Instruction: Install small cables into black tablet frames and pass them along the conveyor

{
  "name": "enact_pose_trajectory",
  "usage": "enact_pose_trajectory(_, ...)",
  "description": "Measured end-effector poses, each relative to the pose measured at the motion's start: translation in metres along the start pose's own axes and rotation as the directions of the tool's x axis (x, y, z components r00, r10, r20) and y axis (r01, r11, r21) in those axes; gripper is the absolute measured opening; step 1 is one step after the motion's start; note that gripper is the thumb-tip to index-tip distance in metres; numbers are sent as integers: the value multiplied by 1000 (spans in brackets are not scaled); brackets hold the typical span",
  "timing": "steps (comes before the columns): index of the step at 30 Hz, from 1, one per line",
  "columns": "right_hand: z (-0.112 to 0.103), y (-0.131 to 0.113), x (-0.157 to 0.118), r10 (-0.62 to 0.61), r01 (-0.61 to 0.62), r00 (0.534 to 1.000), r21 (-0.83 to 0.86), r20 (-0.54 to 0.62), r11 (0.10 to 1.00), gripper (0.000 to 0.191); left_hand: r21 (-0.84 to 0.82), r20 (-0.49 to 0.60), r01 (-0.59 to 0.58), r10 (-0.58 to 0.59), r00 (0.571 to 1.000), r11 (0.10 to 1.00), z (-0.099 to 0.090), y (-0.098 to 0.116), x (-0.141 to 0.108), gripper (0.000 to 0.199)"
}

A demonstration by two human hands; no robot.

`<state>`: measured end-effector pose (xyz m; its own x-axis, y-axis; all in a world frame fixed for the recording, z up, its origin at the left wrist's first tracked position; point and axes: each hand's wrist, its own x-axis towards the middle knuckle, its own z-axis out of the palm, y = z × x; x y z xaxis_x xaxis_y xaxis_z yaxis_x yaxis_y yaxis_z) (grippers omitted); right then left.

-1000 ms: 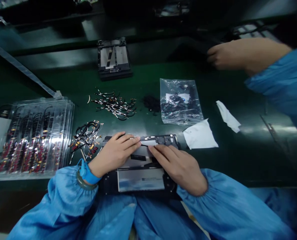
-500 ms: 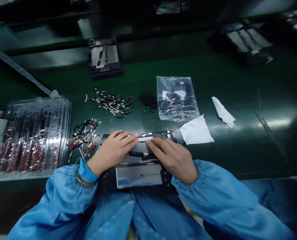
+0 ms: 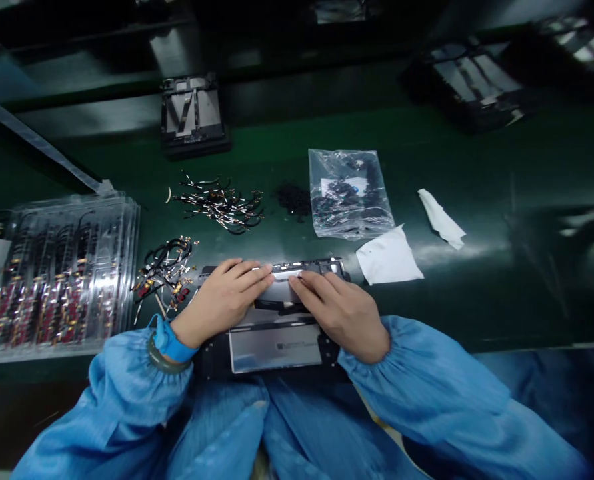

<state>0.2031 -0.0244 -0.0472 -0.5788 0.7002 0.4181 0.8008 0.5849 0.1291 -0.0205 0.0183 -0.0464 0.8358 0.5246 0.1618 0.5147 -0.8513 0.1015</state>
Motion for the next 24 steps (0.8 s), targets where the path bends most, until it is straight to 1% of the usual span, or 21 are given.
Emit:
enact_pose_trajectory(3,-3,0,-7,47,-47,998,17,42,999,24,3,3,13,-13,1000,1000,0,1,0,33)
enact_pose_trajectory(4,-5,1,-11,91,-93,995,55,39,994,25,-6,-3,17,-17,1000,1000,0,0,0,33)
enact_pose_trajectory(5,-8,3,-15,158,-159,987,122,20,980,26,-21,-10,20,-20,1000,1000,0,0,0,33)
enact_pose_trajectory(6,-12,5,-19,244,-238,970,218,-4,947,25,-41,-18,21,-22,1000,999,0,-1,0,33)
enact_pose_trajectory(7,-16,7,-23,343,-317,939,334,-20,888,24,-65,-26,19,-21,999,998,1,-2,-1,32)
enact_pose_trajectory(9,-23,9,-26,529,-432,848,565,-10,703,23,-108,-41,15,-19,999,994,2,-4,-1,31)
enact_pose_trajectory(11,-27,9,-23,650,-470,759,732,49,494,27,-131,-48,7,-13,999,991,2,-6,-2,31)
enact_pose_trajectory(13,-24,7,-12,716,-489,679,827,160,279,38,-134,-47,3,-9,999,991,3,-6,-2,31)
enact_pose_trajectory(14,-20,5,-6,723,-501,651,846,229,183,41,-132,-43,4,-9,999,991,3,-6,-3,31)
enact_pose_trajectory(15,-15,2,0,715,-517,635,849,294,110,40,-129,-40,4,-9,999,992,3,-6,-3,32)
enact_pose_trajectory(16,-9,0,6,696,-532,631,844,343,67,36,-123,-38,4,-9,999,992,3,-5,-3,31)
enact_pose_trajectory(17,-4,-2,12,677,-544,637,837,368,57,32,-117,-37,4,-8,999,993,2,-5,-3,32)
enact_pose_trajectory(18,2,-4,16,663,-549,652,832,369,77,27,-111,-36,3,-7,999,994,2,-4,-4,32)
enact_pose_trajectory(21,12,-6,21,654,-548,686,818,318,177,18,-101,-36,6,-10,999,995,2,-3,-3,33)
enact_pose_trajectory(22,14,-6,22,656,-547,690,813,305,198,17,-101,-35,7,-10,999,995,2,-3,-3,32)
enact_pose_trajectory(24,15,-5,22,659,-546,692,810,295,212,16,-98,-34,5,-8,999,995,1,-3,-2,32)
